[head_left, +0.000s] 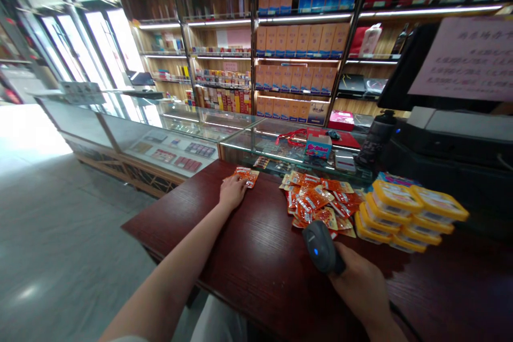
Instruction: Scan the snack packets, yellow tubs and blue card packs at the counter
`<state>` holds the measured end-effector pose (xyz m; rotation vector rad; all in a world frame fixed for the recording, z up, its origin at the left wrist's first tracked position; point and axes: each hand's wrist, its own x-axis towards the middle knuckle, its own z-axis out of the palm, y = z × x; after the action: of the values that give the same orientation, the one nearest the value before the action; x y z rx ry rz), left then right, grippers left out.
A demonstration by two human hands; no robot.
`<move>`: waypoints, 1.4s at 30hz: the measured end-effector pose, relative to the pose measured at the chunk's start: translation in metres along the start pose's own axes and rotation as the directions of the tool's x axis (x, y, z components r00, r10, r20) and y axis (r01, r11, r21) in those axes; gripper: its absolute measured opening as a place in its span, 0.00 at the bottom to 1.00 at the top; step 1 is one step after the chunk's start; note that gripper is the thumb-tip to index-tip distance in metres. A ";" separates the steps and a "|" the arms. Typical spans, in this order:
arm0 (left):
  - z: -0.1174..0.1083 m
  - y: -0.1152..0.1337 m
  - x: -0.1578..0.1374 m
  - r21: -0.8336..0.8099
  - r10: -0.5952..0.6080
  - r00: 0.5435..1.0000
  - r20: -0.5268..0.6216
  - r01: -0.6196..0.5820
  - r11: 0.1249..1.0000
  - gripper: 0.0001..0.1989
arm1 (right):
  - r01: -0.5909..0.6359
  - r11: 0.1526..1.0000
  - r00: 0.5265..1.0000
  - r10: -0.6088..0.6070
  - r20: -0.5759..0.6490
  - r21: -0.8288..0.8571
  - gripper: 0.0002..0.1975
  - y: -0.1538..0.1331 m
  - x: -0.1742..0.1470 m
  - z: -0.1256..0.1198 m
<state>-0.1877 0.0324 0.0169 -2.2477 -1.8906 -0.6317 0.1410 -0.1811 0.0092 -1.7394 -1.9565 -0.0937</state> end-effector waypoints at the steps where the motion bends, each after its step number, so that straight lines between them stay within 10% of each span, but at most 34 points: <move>1: 0.000 0.000 0.000 0.006 -0.005 1.000 -0.006 0.005 1.000 0.16 | -0.009 1.000 1.000 0.009 0.013 -0.001 0.11 0.000 0.001 0.000; 9: -0.006 0.047 0.008 -0.207 0.086 0.988 -0.128 -0.111 0.972 0.13 | -0.103 0.994 0.988 0.106 0.115 -0.030 0.10 -0.005 0.008 -0.009; 16: -0.002 0.139 0.013 -0.421 0.356 0.934 -0.039 -0.338 0.842 0.13 | -0.161 0.985 0.972 0.168 0.162 -0.054 0.10 -0.011 0.011 -0.018; 22: -0.006 0.185 0.011 -0.298 0.309 0.940 0.143 -0.257 0.919 0.25 | -0.194 0.980 0.961 0.199 0.193 -0.046 0.13 -0.009 0.013 -0.018; 35: -0.011 0.211 0.009 -0.165 0.071 0.962 0.262 -0.028 0.986 0.29 | -0.187 0.982 0.966 0.188 0.177 -0.024 0.13 -0.009 0.014 -0.018; 42: -0.001 0.191 0.017 -0.483 -0.068 0.975 0.209 0.164 0.860 0.19 | -0.184 0.982 0.966 0.187 0.176 -0.033 0.14 -0.009 0.013 -0.018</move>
<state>-0.0010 0.0086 0.0554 -2.5836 -2.1662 -1.0751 0.1376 -0.1776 0.0325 -1.9928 -1.9074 0.1164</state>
